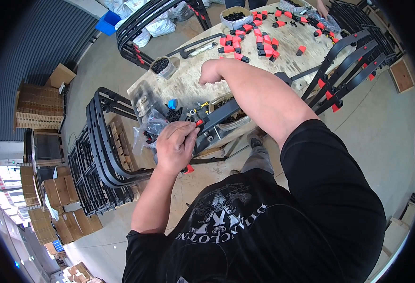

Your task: Assembling metal frames by attaching red plastic components and securing them with hardware.

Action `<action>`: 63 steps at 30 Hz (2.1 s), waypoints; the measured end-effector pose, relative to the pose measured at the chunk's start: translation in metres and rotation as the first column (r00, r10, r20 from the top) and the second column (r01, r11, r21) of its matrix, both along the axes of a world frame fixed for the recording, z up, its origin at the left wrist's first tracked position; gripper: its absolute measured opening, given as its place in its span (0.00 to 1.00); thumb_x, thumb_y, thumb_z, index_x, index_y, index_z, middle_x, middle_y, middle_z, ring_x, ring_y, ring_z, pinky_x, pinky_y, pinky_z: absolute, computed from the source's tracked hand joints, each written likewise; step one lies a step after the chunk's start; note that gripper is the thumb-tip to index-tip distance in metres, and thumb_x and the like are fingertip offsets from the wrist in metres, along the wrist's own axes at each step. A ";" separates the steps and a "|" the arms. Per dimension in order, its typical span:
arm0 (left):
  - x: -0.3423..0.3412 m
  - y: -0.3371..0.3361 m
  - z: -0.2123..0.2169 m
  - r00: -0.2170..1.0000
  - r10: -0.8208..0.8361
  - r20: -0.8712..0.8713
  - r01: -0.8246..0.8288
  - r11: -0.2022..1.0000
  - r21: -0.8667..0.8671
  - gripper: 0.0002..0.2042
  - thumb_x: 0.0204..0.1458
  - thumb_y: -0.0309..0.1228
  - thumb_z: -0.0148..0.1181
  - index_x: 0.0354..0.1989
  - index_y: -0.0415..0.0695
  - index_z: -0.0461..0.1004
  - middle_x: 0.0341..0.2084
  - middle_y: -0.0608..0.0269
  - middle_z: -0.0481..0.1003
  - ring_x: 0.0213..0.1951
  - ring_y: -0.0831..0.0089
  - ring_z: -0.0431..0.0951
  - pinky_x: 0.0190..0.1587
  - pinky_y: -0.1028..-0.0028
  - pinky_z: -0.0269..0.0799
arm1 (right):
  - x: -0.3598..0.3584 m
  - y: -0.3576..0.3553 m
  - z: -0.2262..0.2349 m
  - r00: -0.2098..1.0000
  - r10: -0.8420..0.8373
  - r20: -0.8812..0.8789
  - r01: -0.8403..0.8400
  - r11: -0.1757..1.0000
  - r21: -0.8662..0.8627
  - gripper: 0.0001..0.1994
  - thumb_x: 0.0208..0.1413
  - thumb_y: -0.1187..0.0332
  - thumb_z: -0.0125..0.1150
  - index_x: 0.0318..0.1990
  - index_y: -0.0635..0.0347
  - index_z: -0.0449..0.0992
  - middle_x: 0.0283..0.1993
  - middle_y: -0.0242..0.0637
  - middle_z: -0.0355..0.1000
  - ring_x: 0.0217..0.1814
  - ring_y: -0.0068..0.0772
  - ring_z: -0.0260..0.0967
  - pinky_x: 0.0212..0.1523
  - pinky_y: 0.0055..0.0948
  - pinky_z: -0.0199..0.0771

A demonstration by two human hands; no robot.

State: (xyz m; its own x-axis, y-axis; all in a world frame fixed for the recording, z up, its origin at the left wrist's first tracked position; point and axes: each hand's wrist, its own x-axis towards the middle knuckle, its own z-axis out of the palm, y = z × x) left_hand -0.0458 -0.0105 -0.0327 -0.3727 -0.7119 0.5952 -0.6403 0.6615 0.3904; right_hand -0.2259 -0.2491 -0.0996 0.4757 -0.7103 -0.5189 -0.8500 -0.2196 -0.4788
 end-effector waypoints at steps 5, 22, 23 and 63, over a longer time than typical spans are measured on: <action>-0.002 0.002 0.004 1.000 0.017 0.000 -0.017 0.999 0.032 0.09 0.45 0.21 0.72 0.33 0.41 0.78 0.31 0.56 0.81 0.35 0.58 0.83 0.39 0.66 0.78 | -0.002 0.002 0.000 1.000 -0.016 0.012 0.016 1.000 -0.008 0.21 0.52 0.51 0.63 0.31 0.66 0.83 0.29 0.47 0.78 0.27 0.43 0.73 0.30 0.43 0.74; -0.063 -0.068 0.049 0.973 -0.211 0.098 0.101 0.762 0.640 0.23 0.50 0.39 0.67 0.50 0.35 0.77 0.41 0.44 0.81 0.44 0.54 0.82 0.50 0.62 0.76 | -0.003 0.005 0.015 0.994 -0.073 0.077 0.074 0.997 -0.007 0.20 0.52 0.55 0.64 0.38 0.67 0.83 0.35 0.48 0.79 0.32 0.42 0.75 0.36 0.41 0.75; -0.072 -0.070 0.048 0.951 -0.258 0.172 0.069 0.718 0.693 0.24 0.49 0.43 0.67 0.48 0.36 0.78 0.38 0.42 0.81 0.42 0.50 0.82 0.48 0.59 0.76 | -0.003 0.003 0.011 0.992 -0.060 0.112 0.064 0.997 -0.031 0.21 0.50 0.53 0.64 0.34 0.68 0.82 0.29 0.49 0.77 0.27 0.45 0.73 0.30 0.43 0.74; -0.007 -0.043 0.026 0.955 0.265 -0.134 0.102 0.130 0.986 0.16 0.58 0.35 0.63 0.47 0.32 0.77 0.26 0.60 0.78 0.22 0.75 0.76 0.21 0.75 0.70 | -0.011 0.014 0.017 0.991 -0.127 0.039 0.126 0.991 0.033 0.19 0.55 0.55 0.63 0.37 0.66 0.81 0.31 0.41 0.76 0.26 0.35 0.68 0.28 0.39 0.69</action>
